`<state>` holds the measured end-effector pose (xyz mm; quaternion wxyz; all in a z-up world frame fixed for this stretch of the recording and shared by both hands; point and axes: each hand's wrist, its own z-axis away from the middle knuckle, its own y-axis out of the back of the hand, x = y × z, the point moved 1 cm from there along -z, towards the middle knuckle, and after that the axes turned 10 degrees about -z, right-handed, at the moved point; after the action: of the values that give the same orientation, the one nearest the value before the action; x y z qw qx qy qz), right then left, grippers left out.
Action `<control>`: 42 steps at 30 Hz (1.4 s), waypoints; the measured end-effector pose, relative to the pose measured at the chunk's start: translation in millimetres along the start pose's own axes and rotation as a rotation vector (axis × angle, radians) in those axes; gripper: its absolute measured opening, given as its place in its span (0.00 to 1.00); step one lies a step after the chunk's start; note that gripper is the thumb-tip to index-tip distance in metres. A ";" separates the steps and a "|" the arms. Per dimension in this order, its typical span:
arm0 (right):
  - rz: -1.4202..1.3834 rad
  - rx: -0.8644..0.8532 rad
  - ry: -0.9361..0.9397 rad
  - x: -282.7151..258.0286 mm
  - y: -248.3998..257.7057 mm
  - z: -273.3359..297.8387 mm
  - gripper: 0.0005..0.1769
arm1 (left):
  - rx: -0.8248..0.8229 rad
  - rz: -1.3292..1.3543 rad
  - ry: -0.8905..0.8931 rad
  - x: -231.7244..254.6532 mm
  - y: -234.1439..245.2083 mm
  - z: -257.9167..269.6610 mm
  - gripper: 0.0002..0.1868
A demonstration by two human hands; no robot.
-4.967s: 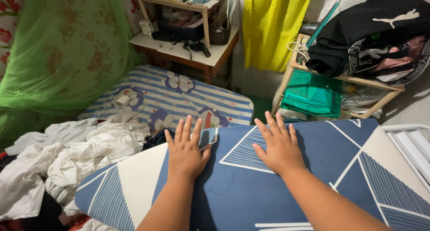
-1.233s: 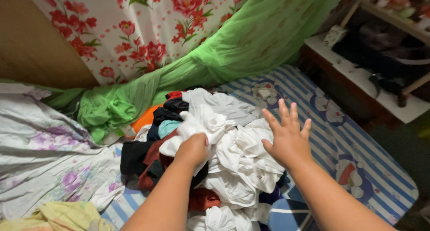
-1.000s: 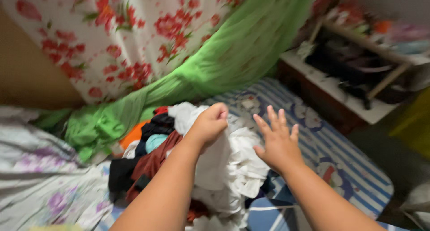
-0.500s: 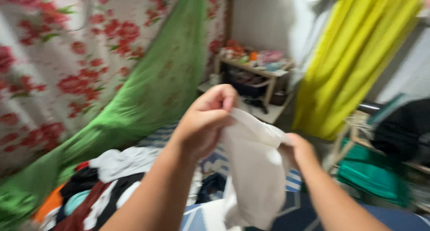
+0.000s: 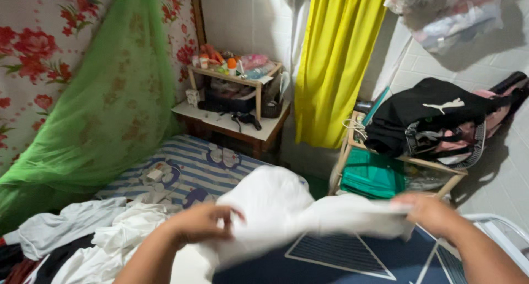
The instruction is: The person folds white garments on a blue ironing board. They pick up each item, unfold it, smooth the fabric, fold it into a compact rectangle, and place it on a nearby shelf. The process is repeated for multiple items.
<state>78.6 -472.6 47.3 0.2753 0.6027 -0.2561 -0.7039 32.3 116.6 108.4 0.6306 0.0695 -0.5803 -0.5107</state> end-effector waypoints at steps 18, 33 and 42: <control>0.312 0.216 0.192 -17.0 -127.2 27.1 0.09 | 0.692 -0.486 0.491 -37.5 -103.6 -18.3 0.12; -1.288 -0.354 0.211 -22.4 -3.4 23.8 0.10 | 0.086 0.599 -0.101 29.5 -23.7 46.5 0.12; -0.444 -0.022 -0.138 -45.5 -63.4 23.4 0.19 | 0.414 -0.201 0.330 2.7 -77.6 10.3 0.27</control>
<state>56.0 -394.8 38.9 0.1023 0.5917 -0.1276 -0.7894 -20.2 83.5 60.6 0.6350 0.3364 -0.5519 -0.4231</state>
